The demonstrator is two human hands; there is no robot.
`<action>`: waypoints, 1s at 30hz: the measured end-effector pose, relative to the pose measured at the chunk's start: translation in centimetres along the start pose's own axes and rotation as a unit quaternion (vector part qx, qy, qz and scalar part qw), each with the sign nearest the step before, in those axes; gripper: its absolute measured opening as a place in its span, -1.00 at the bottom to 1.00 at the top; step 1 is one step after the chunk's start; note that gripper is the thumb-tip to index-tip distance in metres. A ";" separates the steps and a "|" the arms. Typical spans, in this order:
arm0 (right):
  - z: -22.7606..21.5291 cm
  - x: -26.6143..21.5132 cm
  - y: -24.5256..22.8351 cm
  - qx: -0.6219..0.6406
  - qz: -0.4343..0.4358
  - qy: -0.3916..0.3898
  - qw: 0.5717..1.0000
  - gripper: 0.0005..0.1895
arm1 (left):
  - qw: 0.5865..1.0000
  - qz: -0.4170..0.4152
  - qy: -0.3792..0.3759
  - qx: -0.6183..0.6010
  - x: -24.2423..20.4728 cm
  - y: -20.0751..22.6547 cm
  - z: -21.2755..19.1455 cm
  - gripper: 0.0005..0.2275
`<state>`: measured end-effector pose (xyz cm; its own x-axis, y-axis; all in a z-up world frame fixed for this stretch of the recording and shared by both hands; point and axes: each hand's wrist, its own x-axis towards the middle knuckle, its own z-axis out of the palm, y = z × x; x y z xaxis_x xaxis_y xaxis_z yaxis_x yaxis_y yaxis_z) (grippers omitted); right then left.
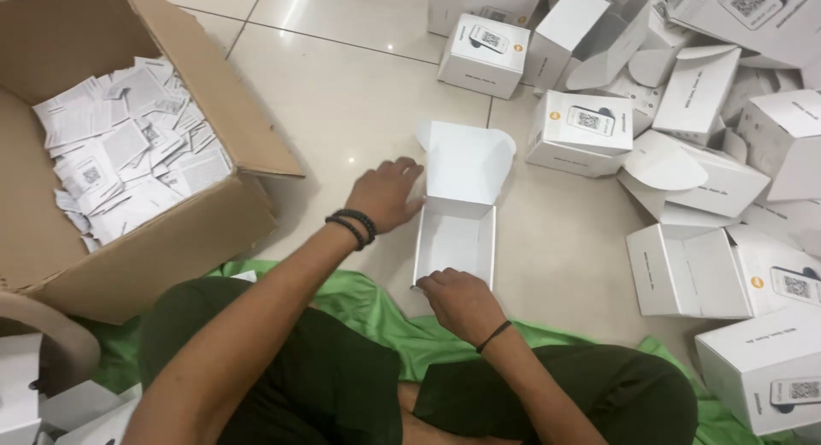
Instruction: The person packs manuals into product boxes while sitting on the floor.
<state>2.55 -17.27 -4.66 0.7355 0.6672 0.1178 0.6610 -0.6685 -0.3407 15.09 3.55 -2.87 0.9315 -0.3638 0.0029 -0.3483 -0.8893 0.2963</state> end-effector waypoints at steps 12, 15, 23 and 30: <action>-4.2 16.5 -13.3 0.077 -0.173 0.203 0.961 -0.80 | 0.963 -0.191 0.182 0.047 -10.9 -23.6 -15.1 -0.62; -2.0 22.5 -16.4 0.095 -0.233 0.207 0.946 -0.83 | 0.928 -0.307 0.098 0.185 -15.2 -28.9 -14.5 -0.66; 4.0 26.9 -18.4 0.130 -0.172 0.180 0.960 -0.91 | 0.883 -0.427 -0.084 0.175 -17.8 -35.9 -7.2 -0.66; 3.7 25.6 -18.6 0.124 -0.130 0.188 0.966 -0.87 | 0.915 -0.373 -0.142 0.055 -16.3 -32.1 -7.1 -0.42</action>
<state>8.52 13.43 1.20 0.5827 0.6046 0.5430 0.8086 -0.3643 -0.4620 11.83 40.00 -5.68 0.8553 0.3123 -0.4135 0.3503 -0.9365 0.0174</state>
